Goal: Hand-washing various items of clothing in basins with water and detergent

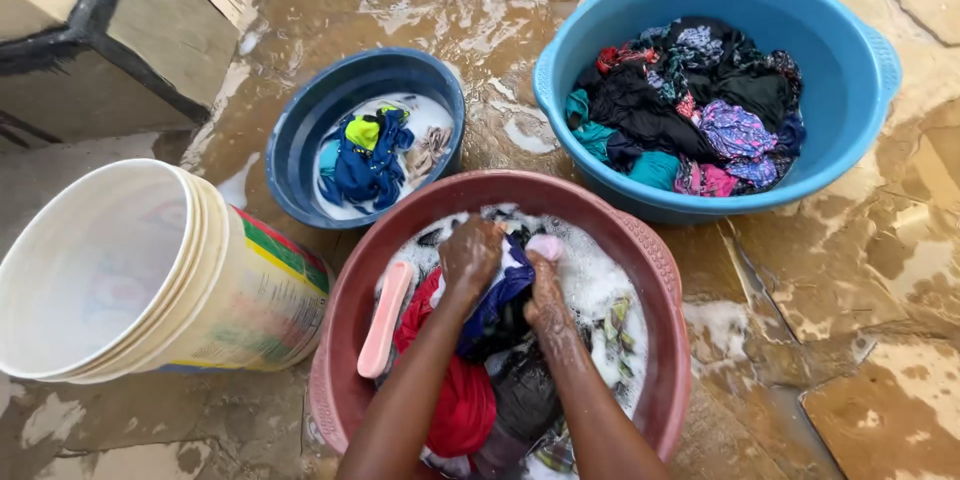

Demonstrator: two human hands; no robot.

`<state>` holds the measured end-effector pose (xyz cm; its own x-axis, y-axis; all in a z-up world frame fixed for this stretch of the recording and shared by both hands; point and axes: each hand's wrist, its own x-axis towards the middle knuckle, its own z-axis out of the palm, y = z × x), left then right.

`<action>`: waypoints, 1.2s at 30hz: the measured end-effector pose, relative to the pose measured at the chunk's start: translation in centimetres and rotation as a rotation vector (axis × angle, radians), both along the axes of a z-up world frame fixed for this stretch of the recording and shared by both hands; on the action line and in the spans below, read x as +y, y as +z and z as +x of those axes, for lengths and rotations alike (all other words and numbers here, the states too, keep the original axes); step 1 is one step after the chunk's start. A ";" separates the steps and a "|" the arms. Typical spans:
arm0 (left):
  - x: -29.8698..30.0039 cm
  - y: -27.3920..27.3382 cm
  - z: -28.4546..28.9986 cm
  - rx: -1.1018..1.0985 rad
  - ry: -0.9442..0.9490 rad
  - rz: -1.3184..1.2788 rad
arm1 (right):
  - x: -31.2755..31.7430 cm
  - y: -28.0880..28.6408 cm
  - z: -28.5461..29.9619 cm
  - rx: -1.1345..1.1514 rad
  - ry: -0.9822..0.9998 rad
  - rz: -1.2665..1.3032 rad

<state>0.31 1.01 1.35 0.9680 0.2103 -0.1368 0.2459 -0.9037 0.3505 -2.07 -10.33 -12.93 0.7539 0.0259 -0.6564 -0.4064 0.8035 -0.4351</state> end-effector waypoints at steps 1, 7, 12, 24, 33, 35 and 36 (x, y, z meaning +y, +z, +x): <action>1.0 1.3 0.3 -0.037 0.042 -0.089 | -2.2 1.2 -0.2 -0.398 0.345 -0.633; 4.0 4.5 1.5 -0.240 0.181 -0.570 | -4.8 10.7 0.2 -0.224 0.609 -1.122; 2.3 11.3 0.9 -0.382 0.085 -0.729 | -2.6 11.3 1.9 -0.458 0.778 -1.416; 6.8 25.9 -6.5 -0.456 -0.222 -0.400 | -9.8 28.8 10.2 -1.049 -0.011 -1.270; 4.0 15.3 -1.8 -0.515 0.248 -0.972 | -4.7 21.1 -2.6 -0.829 0.279 -1.556; 4.0 16.4 -1.4 -0.600 0.281 -1.088 | -2.9 18.5 -5.2 -1.124 0.684 -1.611; 4.6 16.4 -1.3 -0.601 0.285 -1.087 | -3.0 18.0 -4.7 -1.126 0.687 -1.608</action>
